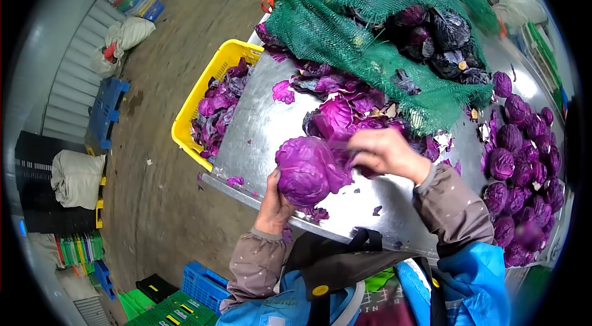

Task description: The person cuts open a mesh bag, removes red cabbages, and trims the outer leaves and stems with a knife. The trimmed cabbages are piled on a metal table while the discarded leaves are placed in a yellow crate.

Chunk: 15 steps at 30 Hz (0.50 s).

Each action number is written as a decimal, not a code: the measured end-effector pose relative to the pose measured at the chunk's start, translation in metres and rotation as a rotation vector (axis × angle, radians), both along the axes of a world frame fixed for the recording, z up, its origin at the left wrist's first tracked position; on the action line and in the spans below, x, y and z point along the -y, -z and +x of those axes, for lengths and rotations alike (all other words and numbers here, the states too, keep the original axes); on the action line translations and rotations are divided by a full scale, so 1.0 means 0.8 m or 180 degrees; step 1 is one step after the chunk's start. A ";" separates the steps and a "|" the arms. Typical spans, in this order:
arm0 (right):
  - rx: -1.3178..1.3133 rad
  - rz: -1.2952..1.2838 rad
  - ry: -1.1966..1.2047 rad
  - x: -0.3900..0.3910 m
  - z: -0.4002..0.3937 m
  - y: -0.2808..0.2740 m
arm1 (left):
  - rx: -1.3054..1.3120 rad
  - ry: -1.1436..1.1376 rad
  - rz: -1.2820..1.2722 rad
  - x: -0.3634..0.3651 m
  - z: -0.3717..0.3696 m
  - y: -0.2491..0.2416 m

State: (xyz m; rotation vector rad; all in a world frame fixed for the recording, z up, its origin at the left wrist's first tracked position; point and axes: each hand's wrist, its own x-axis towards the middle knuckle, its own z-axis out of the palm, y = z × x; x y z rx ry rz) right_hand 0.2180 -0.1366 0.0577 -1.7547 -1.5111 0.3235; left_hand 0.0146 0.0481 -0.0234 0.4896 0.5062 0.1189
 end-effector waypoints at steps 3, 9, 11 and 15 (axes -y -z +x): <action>-0.0264 -0.0343 0.1012 0.026 0.037 0.020 | 0.0100 -0.0298 0.0000 0.003 -0.007 0.003; 0.0058 -0.0602 0.1116 -0.021 -0.067 -0.022 | 0.0197 -0.0351 0.0876 0.018 0.012 -0.017; 0.0055 -0.0583 0.1185 -0.023 -0.088 -0.019 | 0.0212 -0.0481 0.0827 0.027 0.021 -0.033; -0.0602 -0.0111 0.1008 -0.020 -0.076 0.015 | 0.0143 -0.0621 0.0804 0.028 0.026 -0.038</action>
